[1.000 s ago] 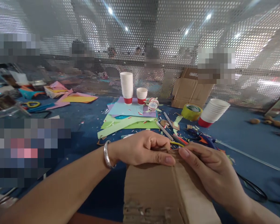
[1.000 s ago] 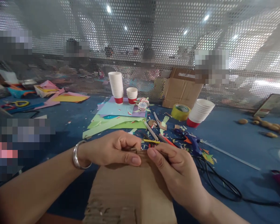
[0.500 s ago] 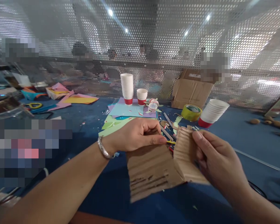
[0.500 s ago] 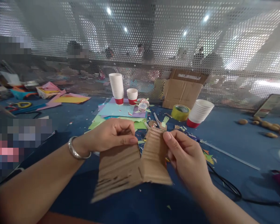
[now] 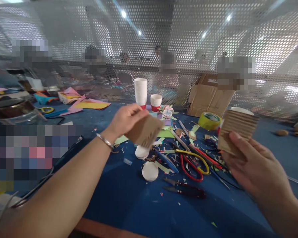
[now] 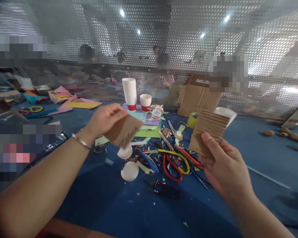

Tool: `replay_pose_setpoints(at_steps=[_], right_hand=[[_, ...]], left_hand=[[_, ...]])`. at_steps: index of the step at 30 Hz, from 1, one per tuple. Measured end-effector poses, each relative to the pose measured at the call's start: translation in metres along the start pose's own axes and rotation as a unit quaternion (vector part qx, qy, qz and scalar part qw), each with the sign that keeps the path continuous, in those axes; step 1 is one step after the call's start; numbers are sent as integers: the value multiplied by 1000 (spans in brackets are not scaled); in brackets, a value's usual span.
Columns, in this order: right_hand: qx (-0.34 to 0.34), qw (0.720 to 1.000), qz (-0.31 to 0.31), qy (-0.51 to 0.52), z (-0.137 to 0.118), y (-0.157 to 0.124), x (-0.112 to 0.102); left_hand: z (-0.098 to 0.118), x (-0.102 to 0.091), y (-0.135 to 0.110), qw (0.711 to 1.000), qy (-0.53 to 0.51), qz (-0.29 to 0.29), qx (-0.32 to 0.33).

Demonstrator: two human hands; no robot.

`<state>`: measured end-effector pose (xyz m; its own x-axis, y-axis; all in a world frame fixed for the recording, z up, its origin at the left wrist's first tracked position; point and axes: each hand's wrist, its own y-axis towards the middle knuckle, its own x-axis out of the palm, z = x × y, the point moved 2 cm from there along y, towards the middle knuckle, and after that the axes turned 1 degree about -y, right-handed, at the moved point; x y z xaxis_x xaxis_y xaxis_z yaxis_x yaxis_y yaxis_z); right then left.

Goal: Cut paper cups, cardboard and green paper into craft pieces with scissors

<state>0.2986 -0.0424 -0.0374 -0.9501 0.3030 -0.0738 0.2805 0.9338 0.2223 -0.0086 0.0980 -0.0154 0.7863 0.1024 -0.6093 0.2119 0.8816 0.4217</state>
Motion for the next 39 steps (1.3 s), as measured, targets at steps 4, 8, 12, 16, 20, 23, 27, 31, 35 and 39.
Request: replay_pose_setpoints(at_steps=[4,8,12,16,20,23,27,31,35,39], right_hand=[[156,984,-20,88,9,4,5],[194,969,-154,10,19,-7,21],[182,962,-197,-56,24,-9,22],[170,948,-248,-100,25,-10,25],[156,931,-312,-108,21,-15,31],[103,937,-300,-148,16,-14,30],[-7,928,-236,-288,18,-3,19],[-35,858,-264,-440,32,1,14],[-88,800,-272,-527,39,0,16],[-52,808,-283,-514,40,1,17]], left_hand=[[-63,-15,15,972,65,173,-147],[-95,-9,17,957,67,196,-201],[-72,-2,14,966,58,189,-164],[0,20,-7,997,-32,69,-19],[57,60,-42,945,-236,-224,-16],[65,75,-51,910,-282,-298,-64],[50,61,-35,932,-332,-123,-77],[33,48,-21,921,-368,46,-121],[26,51,-19,905,-385,87,-158],[24,53,-21,910,-378,98,-140]])
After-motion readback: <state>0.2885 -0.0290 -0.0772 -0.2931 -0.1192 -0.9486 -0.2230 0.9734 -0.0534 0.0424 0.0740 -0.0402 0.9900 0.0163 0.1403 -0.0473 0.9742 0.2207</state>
